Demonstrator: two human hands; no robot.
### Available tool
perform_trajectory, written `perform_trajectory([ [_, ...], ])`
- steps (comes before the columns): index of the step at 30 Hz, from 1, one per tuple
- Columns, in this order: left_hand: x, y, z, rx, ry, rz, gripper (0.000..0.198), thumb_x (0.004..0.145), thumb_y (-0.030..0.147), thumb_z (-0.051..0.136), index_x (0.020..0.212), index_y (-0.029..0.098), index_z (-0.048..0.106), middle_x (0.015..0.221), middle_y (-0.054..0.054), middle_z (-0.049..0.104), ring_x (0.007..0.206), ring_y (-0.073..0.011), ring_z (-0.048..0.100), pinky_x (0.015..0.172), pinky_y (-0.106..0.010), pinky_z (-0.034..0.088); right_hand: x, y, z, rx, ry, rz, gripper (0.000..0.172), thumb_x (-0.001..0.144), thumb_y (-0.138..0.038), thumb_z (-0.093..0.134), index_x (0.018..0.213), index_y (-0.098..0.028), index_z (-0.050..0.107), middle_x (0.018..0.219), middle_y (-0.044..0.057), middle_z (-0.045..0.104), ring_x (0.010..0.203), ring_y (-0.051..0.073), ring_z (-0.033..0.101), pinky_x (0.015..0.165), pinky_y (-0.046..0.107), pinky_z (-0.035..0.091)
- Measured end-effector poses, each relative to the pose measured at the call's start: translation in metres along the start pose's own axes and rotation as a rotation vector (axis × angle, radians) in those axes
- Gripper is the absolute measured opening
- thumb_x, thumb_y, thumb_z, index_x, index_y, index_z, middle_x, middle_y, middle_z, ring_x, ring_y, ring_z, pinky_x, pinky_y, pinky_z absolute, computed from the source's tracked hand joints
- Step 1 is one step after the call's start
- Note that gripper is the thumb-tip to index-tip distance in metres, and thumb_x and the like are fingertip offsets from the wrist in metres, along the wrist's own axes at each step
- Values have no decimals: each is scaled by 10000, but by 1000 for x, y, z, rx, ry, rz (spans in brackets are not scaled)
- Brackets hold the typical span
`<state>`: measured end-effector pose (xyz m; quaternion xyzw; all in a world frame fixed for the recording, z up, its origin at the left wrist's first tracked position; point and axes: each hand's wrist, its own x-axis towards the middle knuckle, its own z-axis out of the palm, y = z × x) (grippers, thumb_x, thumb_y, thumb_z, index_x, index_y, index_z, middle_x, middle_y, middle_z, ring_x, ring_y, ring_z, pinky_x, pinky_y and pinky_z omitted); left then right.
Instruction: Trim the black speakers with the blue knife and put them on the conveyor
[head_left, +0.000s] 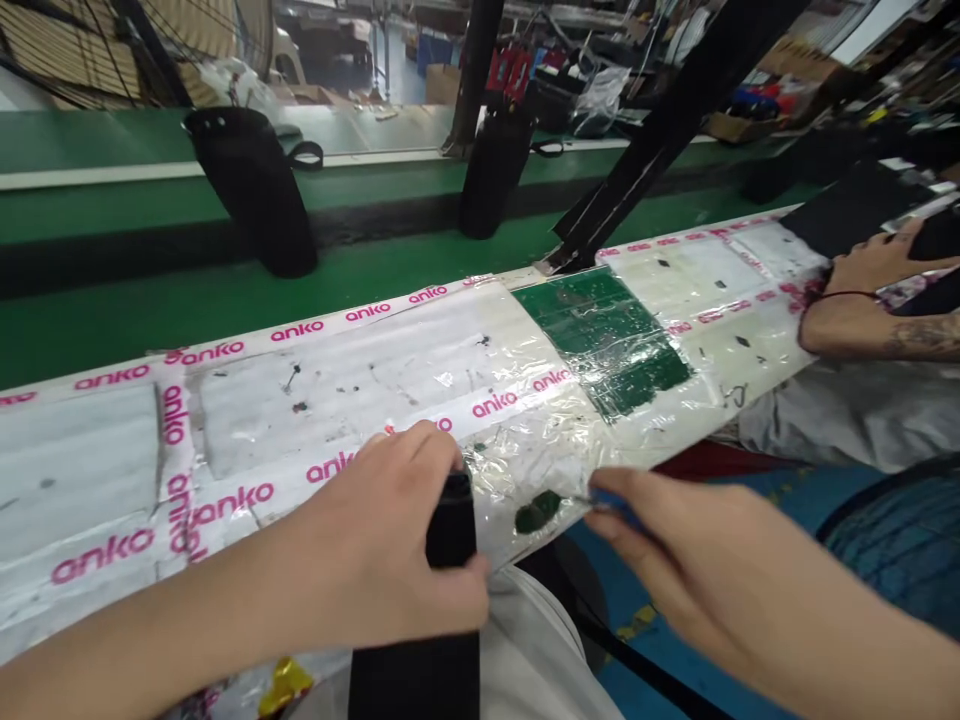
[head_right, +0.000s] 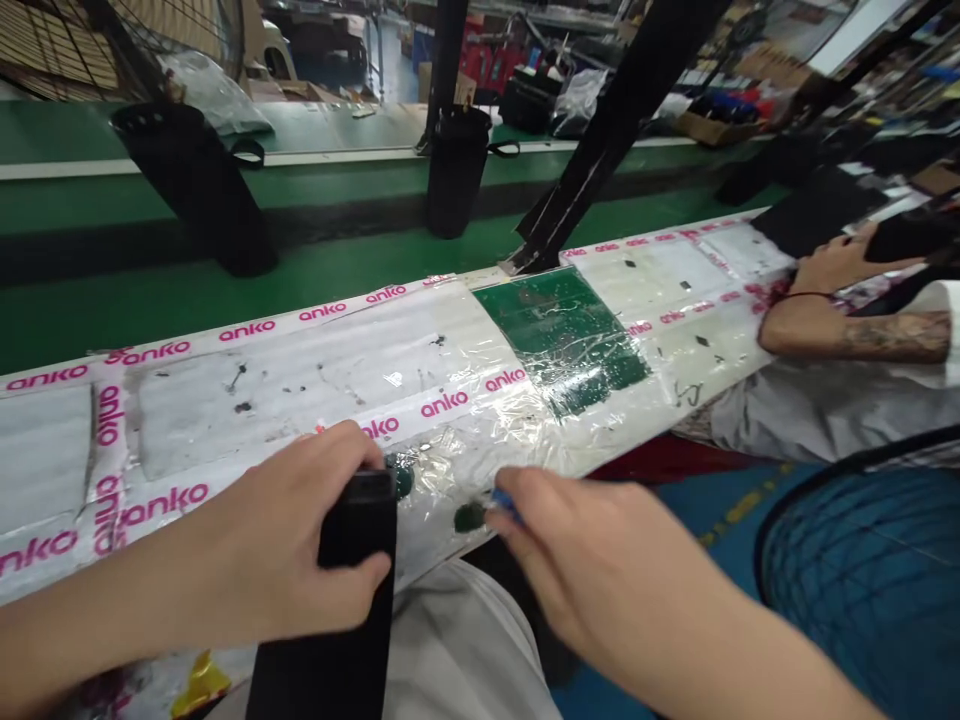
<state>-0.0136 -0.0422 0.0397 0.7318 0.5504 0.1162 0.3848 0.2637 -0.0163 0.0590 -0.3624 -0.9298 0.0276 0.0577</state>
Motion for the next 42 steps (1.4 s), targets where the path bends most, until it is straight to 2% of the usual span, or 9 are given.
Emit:
perform_trajectory([
  [2,0,-4,1,-123,-54,97,473,738,318,721,1162,254,521,1157,-65,573,978,-277,558,743,-381,504,-4,-15,18,126,-33,-47,178,1063,-143,336,1078,-216,498,735,-25,691,554,167,686,487,291,448],
  [4,1,-13,5,-206,-30,142,560,737,303,777,1225,282,501,1216,-61,536,1101,-290,515,884,-421,510,-4,-28,34,170,-29,-57,194,1055,-113,320,1089,-205,487,765,-10,682,586,173,682,502,297,440],
  [9,9,-34,22,-226,189,264,678,650,606,911,1088,260,527,1105,-64,568,1112,-322,428,978,-516,431,2,-36,52,103,47,-44,190,1045,-118,328,1079,-185,502,769,21,650,591,202,632,512,324,379],
  [19,12,-46,23,-413,0,177,580,654,513,919,1082,258,623,1172,-64,508,1346,-385,359,1142,-547,310,13,-23,59,104,44,-70,170,1004,-108,387,1082,-176,522,744,5,597,561,200,554,496,326,306],
  [23,14,-47,22,-467,-1,198,547,629,482,935,1041,268,645,1114,-41,544,1245,-342,462,1093,-486,367,16,-25,64,126,49,-102,192,978,-111,417,1139,-165,508,754,4,617,561,192,546,503,322,306],
  [31,19,-48,23,-581,-33,228,551,614,425,950,1031,268,627,1080,-39,585,1180,-313,514,1040,-439,432,20,-26,63,103,38,-69,235,932,-76,403,1121,-203,464,728,0,594,552,204,529,509,343,274],
  [35,20,-47,21,-575,-61,213,492,638,406,930,964,243,600,943,-14,557,905,-231,548,856,-379,487,22,-24,63,130,-37,-54,251,885,-57,418,1069,-223,460,708,-4,573,525,198,520,497,335,218],
  [38,21,-42,18,-538,-93,157,457,630,407,909,879,222,573,864,-2,523,762,-186,495,662,-311,444,25,-21,67,197,-145,-44,226,880,-61,446,1033,-225,476,731,2,597,531,193,546,489,320,208],
  [42,23,-35,19,-475,-90,114,431,659,431,860,858,215,545,844,0,525,725,-174,500,619,-296,414,33,-11,66,242,-217,-89,161,911,-92,490,925,-248,452,688,-34,584,474,169,527,455,305,200],
])
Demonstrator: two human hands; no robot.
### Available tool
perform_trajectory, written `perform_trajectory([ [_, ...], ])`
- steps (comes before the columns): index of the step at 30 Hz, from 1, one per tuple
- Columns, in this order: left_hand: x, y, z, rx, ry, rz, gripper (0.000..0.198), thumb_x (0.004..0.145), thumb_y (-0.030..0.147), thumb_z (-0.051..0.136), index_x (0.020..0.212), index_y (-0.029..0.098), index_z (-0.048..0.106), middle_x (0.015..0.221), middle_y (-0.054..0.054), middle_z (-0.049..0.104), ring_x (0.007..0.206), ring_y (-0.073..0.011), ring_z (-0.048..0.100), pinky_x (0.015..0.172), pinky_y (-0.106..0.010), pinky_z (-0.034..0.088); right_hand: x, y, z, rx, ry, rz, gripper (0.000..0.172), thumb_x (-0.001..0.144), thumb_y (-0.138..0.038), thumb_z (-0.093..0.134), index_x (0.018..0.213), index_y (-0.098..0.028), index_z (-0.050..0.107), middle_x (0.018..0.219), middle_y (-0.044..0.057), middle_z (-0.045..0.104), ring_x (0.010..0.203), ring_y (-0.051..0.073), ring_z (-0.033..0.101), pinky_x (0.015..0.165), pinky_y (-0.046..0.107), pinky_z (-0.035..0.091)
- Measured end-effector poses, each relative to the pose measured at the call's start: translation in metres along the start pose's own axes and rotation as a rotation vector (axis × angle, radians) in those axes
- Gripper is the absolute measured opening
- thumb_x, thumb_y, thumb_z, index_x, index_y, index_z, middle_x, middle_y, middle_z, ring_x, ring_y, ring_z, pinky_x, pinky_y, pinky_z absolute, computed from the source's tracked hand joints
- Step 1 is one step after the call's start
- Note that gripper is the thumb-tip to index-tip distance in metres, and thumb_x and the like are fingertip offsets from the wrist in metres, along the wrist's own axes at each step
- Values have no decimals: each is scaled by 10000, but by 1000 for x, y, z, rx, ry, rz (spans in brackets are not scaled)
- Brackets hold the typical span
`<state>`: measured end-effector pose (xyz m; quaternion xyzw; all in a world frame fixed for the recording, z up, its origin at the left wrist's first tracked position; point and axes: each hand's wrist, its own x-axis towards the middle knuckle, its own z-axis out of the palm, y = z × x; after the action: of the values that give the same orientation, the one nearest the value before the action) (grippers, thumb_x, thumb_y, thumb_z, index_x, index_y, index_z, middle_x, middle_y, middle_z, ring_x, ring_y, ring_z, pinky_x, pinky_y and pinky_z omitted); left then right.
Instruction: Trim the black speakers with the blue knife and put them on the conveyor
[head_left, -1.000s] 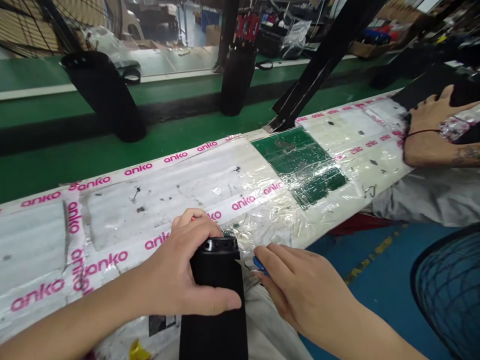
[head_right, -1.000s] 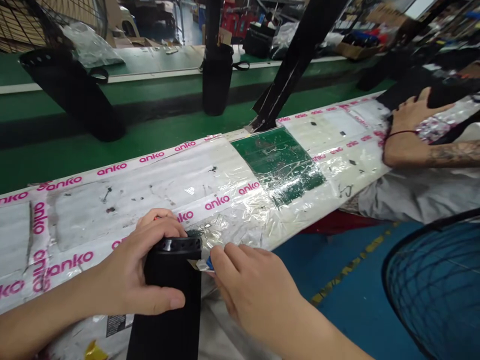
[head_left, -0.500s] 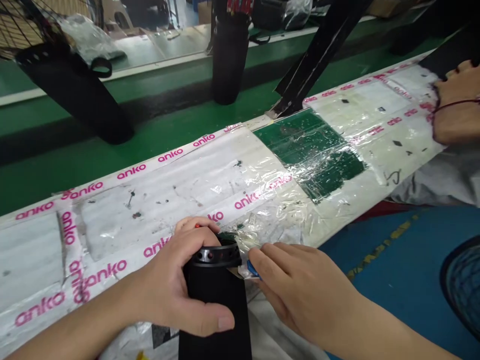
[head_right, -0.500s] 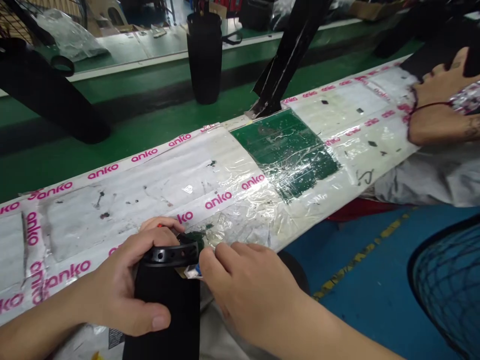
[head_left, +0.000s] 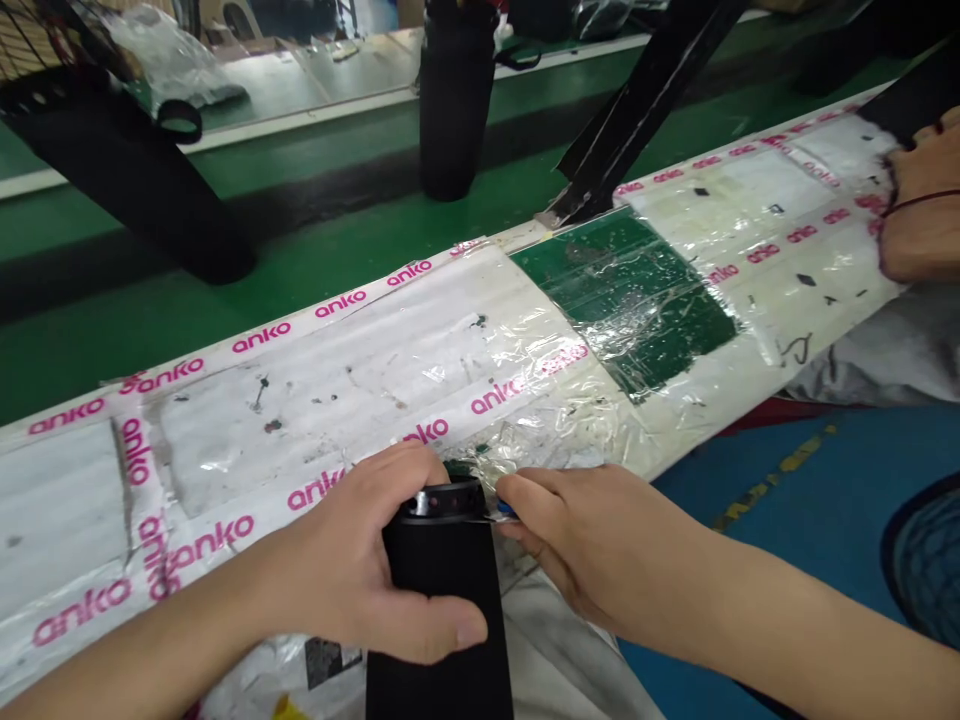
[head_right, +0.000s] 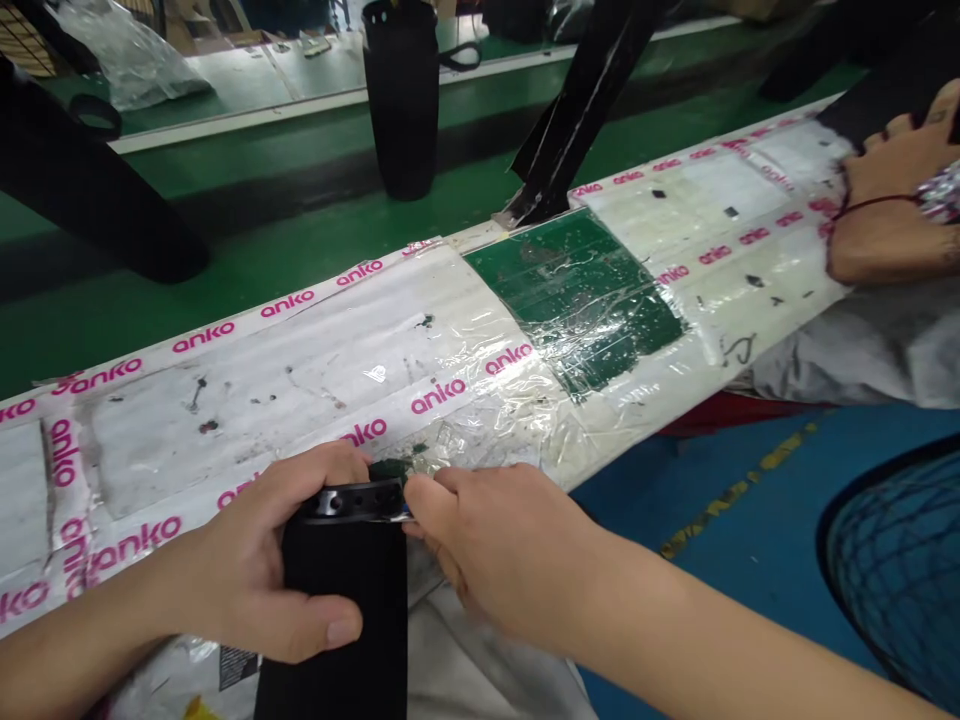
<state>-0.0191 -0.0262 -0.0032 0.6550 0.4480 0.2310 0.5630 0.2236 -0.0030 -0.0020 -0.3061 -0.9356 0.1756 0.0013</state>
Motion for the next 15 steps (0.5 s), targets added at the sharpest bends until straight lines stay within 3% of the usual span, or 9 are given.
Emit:
perform_trajectory([
  [3,-3,4,5,66,41,-52,392,693,439,810,844,216,526,823,0,539,706,-174,508,613,-300,423,-7,17,-21,-20,-12,-56,152,910,-111,517,896,-254,467,686,-34,614,475,182,569,439,310,229],
  [5,-8,9,9,78,74,-111,368,694,431,784,824,221,512,768,15,533,669,-166,501,572,-285,409,-22,33,-37,-64,64,-27,117,953,-148,467,917,-251,510,675,-10,639,481,209,604,439,317,284],
  [8,-12,22,10,130,122,-230,337,742,434,745,813,228,488,768,15,543,649,-162,502,524,-266,394,-50,47,-46,-135,392,261,237,1053,-362,410,1073,-232,607,673,29,686,496,241,642,459,330,399],
  [10,-13,29,7,162,66,-268,353,757,420,753,930,236,506,922,-10,586,682,-166,532,520,-264,427,-63,37,-35,-12,432,396,230,1056,-394,466,1090,-258,648,759,39,739,568,233,691,498,313,475],
  [12,-12,28,0,138,-67,-218,561,727,343,789,1183,278,469,1170,-43,561,779,-184,592,567,-279,507,-66,12,-15,242,423,437,225,991,-463,592,1089,-279,675,865,48,771,685,241,738,558,297,552],
  [14,-12,16,-7,99,-144,-97,856,697,300,830,1383,354,322,1391,-73,433,999,-247,624,732,-341,590,-60,-19,5,585,288,532,377,813,-542,789,1079,-291,696,885,49,766,749,275,742,600,317,581],
  [15,-12,7,-9,97,-118,-26,939,697,337,863,1423,382,269,1468,-83,355,1144,-296,588,855,-398,595,-56,-33,13,743,241,624,443,719,-544,866,1053,-308,698,835,28,747,741,280,731,608,325,584],
])
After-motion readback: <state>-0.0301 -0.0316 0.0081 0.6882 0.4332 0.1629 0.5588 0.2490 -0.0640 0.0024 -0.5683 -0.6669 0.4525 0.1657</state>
